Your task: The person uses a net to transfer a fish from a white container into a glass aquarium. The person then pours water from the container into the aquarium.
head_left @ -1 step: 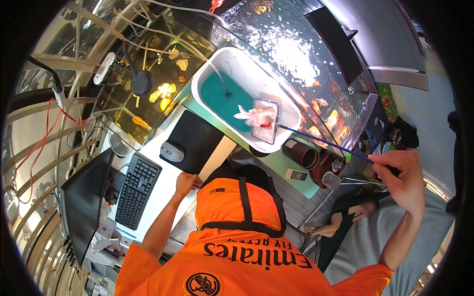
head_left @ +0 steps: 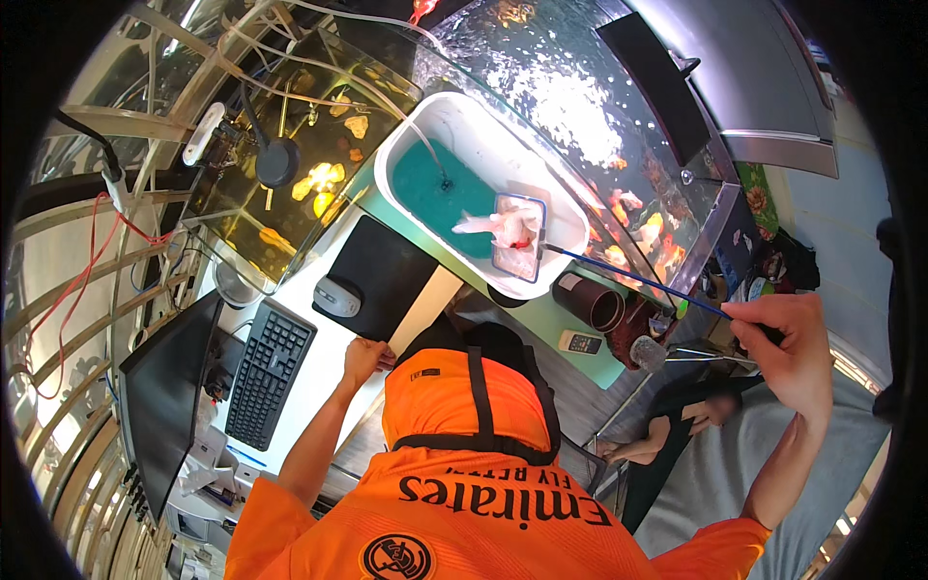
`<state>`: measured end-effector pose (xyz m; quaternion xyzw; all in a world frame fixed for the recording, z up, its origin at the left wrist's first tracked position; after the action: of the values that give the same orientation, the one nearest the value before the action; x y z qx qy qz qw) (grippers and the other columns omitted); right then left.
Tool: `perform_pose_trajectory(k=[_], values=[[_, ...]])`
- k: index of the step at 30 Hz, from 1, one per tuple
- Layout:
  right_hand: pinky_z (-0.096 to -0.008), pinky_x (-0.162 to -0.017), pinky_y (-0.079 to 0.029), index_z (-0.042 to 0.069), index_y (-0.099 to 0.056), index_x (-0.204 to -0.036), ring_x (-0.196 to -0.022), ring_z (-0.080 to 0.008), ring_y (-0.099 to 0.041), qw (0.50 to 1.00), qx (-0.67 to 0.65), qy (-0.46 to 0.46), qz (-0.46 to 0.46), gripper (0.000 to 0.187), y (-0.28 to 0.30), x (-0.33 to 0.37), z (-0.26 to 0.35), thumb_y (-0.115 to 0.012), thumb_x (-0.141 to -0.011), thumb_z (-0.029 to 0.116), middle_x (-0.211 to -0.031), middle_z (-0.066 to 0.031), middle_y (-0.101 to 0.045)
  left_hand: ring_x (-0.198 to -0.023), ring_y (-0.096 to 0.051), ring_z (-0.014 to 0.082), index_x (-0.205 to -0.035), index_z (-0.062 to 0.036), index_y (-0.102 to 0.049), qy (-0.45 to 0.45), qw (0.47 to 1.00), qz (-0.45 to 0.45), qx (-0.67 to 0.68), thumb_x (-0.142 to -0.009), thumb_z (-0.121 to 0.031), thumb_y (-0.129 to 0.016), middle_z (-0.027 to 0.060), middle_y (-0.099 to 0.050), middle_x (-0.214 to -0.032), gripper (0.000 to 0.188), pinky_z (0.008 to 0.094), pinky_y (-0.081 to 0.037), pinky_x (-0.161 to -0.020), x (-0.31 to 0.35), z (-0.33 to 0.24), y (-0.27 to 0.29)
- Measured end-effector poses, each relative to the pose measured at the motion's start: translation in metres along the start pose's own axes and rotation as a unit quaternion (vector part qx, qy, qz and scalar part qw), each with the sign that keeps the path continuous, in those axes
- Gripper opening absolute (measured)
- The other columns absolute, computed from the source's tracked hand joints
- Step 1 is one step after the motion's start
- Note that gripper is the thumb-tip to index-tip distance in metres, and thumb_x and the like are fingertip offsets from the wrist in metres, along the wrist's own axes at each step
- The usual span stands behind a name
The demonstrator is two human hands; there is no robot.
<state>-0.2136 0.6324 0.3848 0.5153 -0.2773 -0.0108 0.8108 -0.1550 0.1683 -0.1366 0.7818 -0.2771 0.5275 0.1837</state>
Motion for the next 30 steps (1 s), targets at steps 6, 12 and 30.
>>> perform_pose_trajectory(k=[6, 12, 30], values=[[-0.0301, -0.053, -0.042, -0.001, -0.076, -0.09, -0.054, -0.0211, -0.062, 0.995, 0.069, 0.067, -0.031, 0.014, 0.017, 0.006, 0.014, -0.071, -0.077, -0.001, -0.067, -0.0125, -0.067, -0.061, -0.073, 0.0192, -0.078, 0.0022, -0.075, -0.008, 1.0, -0.009, -0.011, -0.086, -0.021, -0.059, 0.0129, -0.074, -0.073, 0.029, 0.0277, -0.056, -0.055, -0.007, -0.006, 0.002], [-0.0279, -0.053, -0.041, -0.002, -0.076, -0.091, -0.055, -0.0171, -0.06, 0.998, -0.022, -0.007, -0.065, 0.015, 0.026, 0.017, -0.008, -0.069, -0.078, -0.005, -0.067, -0.0096, -0.066, -0.062, -0.072, 0.0209, -0.077, 0.004, -0.075, -0.011, 1.0, -0.007, -0.005, -0.085, -0.019, -0.059, 0.0135, -0.073, -0.074, 0.029, 0.0299, -0.059, -0.059, -0.006, -0.008, 0.002], [-0.0243, -0.056, -0.039, -0.002, -0.067, -0.107, -0.061, -0.0114, -0.055, 0.997, 0.041, 0.066, 0.031, 0.017, 0.067, 0.032, -0.004, -0.068, -0.09, -0.001, -0.073, -0.0064, -0.059, -0.061, -0.073, 0.0192, -0.076, 0.0026, -0.074, -0.015, 1.0, -0.006, -0.013, -0.085, -0.02, -0.059, 0.0125, -0.074, -0.072, 0.029, 0.0273, -0.056, -0.056, -0.002, -0.014, 0.002]])
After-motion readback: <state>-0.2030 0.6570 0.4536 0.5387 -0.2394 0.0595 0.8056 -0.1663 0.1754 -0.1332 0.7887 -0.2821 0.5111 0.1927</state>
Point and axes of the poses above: each hand's wrist, its own x-axis away from the middle knuckle, its own y-axis out of the back of the hand, z = x × y, the point moved 9 cm from there along -x, towards the middle knuckle
